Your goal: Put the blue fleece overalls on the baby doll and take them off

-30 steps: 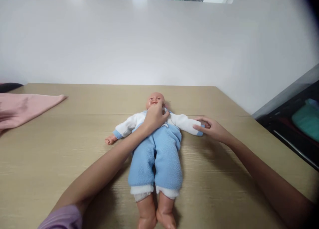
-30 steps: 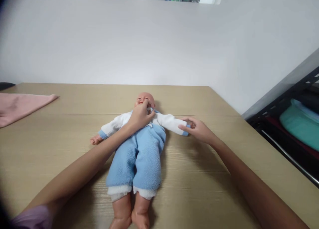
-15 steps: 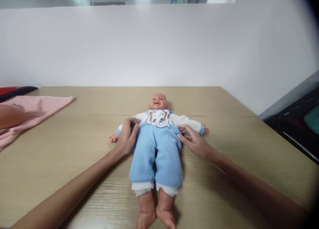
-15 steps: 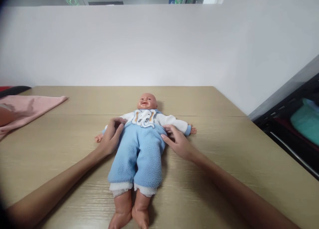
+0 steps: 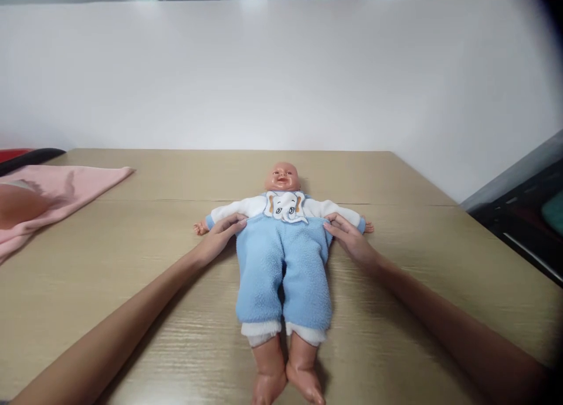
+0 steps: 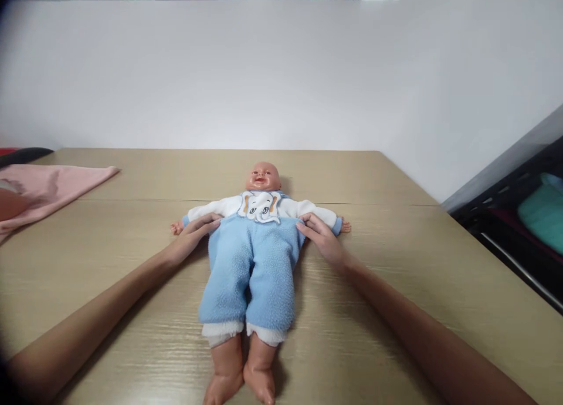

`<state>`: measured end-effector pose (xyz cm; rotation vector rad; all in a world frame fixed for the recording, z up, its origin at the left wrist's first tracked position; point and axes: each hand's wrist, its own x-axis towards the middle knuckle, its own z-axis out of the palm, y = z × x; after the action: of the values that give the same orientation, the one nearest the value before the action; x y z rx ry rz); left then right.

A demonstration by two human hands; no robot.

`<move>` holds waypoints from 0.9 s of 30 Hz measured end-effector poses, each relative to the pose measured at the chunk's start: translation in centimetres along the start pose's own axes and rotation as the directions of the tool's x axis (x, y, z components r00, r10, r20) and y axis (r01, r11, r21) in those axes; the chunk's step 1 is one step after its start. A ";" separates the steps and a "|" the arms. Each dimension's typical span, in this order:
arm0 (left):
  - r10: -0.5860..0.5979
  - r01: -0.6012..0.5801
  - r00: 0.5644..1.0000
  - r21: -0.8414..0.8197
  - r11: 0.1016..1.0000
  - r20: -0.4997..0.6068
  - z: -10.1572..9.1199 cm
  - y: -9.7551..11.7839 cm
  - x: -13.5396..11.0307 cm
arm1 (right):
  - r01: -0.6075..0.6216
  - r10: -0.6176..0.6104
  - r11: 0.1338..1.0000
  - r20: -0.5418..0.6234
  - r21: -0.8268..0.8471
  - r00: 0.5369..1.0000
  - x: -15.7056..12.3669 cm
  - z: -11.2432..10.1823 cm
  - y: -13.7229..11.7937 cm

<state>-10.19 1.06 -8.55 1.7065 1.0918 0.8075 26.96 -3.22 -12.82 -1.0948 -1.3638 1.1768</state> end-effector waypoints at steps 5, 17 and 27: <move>0.039 -0.040 0.992 -0.005 0.999 -0.122 0.7 -0.3 0.7 | 0.097 -0.128 0.967 -0.122 -0.236 0.984 -0.5 0.4 0.1; 0.403 -0.233 0.826 0.414 0.880 -0.394 4.0 3.9 3.4 | 0.283 -0.466 0.368 0.088 -0.886 0.880 -0.2 -7.0 -0.5; 0.479 -0.635 0.773 0.507 0.583 0.416 11.7 9.1 11.6 | 0.127 -0.222 0.891 -0.173 -0.435 0.960 -1.0 -7.1 -2.4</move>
<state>7.35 6.01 -3.74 2.7453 0.6578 0.6031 34.07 -3.75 -10.25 -1.3259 -1.5435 0.6183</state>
